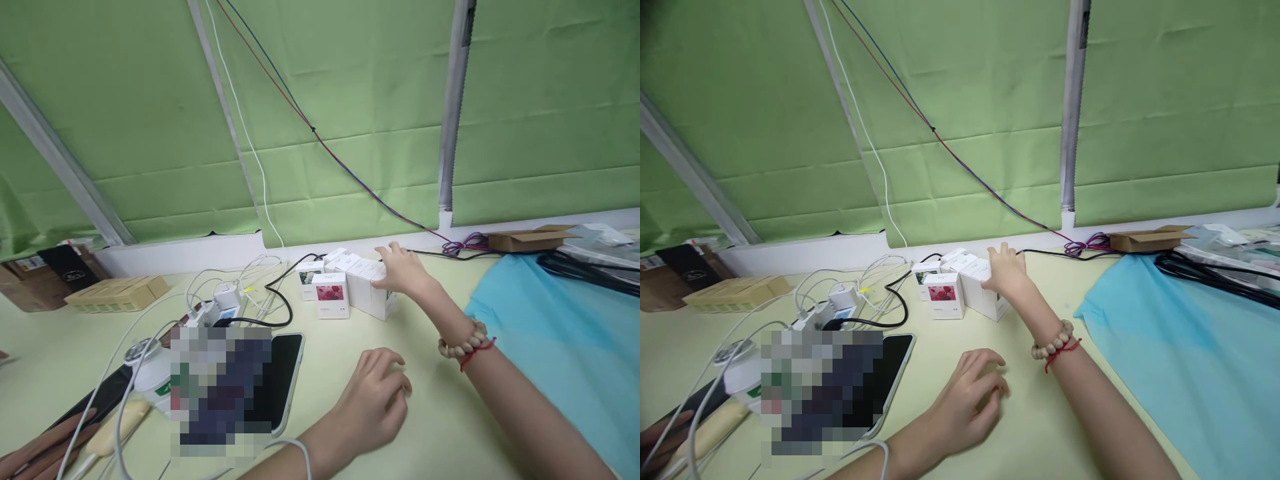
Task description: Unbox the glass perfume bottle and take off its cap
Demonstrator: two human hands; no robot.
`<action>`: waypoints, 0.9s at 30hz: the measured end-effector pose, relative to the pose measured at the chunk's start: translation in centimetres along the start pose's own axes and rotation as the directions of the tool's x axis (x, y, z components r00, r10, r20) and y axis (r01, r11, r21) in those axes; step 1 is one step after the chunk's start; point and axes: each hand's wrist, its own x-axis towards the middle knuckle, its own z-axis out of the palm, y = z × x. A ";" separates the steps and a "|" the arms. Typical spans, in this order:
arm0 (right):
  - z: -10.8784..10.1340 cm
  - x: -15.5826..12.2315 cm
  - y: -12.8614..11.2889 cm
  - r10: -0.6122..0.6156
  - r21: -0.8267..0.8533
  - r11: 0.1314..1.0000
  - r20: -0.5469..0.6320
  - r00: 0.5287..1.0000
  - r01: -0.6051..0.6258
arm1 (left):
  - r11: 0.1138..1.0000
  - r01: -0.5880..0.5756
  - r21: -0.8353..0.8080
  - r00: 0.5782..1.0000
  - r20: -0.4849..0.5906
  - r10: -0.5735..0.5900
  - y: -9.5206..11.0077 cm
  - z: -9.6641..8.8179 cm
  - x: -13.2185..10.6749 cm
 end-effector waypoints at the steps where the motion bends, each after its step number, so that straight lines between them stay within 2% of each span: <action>1: -0.2 -0.3 -0.6 -0.067 -0.003 0.998 -0.100 0.993 0.067 | 1.000 -0.021 0.005 1.000 -0.002 0.021 0.0 0.0 -0.1; 2: -0.2 -0.6 -1.1 -0.143 0.021 0.989 -0.156 0.977 0.148 | 0.999 -0.037 0.010 0.999 -0.003 0.037 -0.1 0.0 -0.1; 3: -0.1 -0.7 -1.6 -0.221 0.075 0.969 -0.164 0.961 0.236 | 0.999 -0.047 0.015 0.999 -0.003 0.047 -0.1 0.1 -0.1; 5: 0.6 -0.8 -2.2 -0.377 0.270 0.884 -0.074 0.923 0.383 | 0.998 -0.052 0.018 0.999 0.000 0.052 -0.2 0.1 -0.2; 6: 1.1 -0.8 -2.5 -0.445 0.387 0.825 -0.004 0.896 0.411 | 0.999 -0.051 0.014 0.999 0.002 0.051 -0.3 0.1 -0.2; 8: 2.2 -0.7 -2.9 -0.495 0.499 0.783 0.139 0.858 0.371 | 0.999 -0.046 0.005 0.999 0.005 0.046 -0.3 0.1 -0.1; 11: 3.7 -0.5 -3.1 -0.393 0.384 0.893 0.405 0.826 0.237 | 0.999 -0.038 -0.002 0.999 0.015 0.038 -0.2 -0.1 0.0; 13: 4.7 -0.4 -3.2 -0.375 0.369 0.905 0.455 0.808 0.213 | 1.000 -0.028 -0.001 0.999 0.017 0.028 -0.2 -0.1 0.1; 18: 7.6 0.1 -3.4 -0.448 0.506 0.828 0.335 0.829 0.243 | 1.000 0.005 -0.019 1.000 0.026 -0.005 -0.2 0.2 0.0; 21: 9.1 0.1 -4.0 -0.430 0.527 0.806 0.212 0.877 0.268 | 0.999 0.028 -0.041 0.999 0.040 -0.026 -0.2 0.4 0.1; 24: 9.8 0.0 -4.9 -0.312 0.408 0.877 0.086 0.946 0.252 | 0.998 0.036 -0.047 0.998 0.047 -0.034 -0.1 0.5 0.2; 27: 10.2 -0.2 -5.4 -0.251 0.338 0.911 0.001 0.968 0.236 | 0.999 0.019 -0.047 0.999 0.034 -0.017 0.0 0.5 0.2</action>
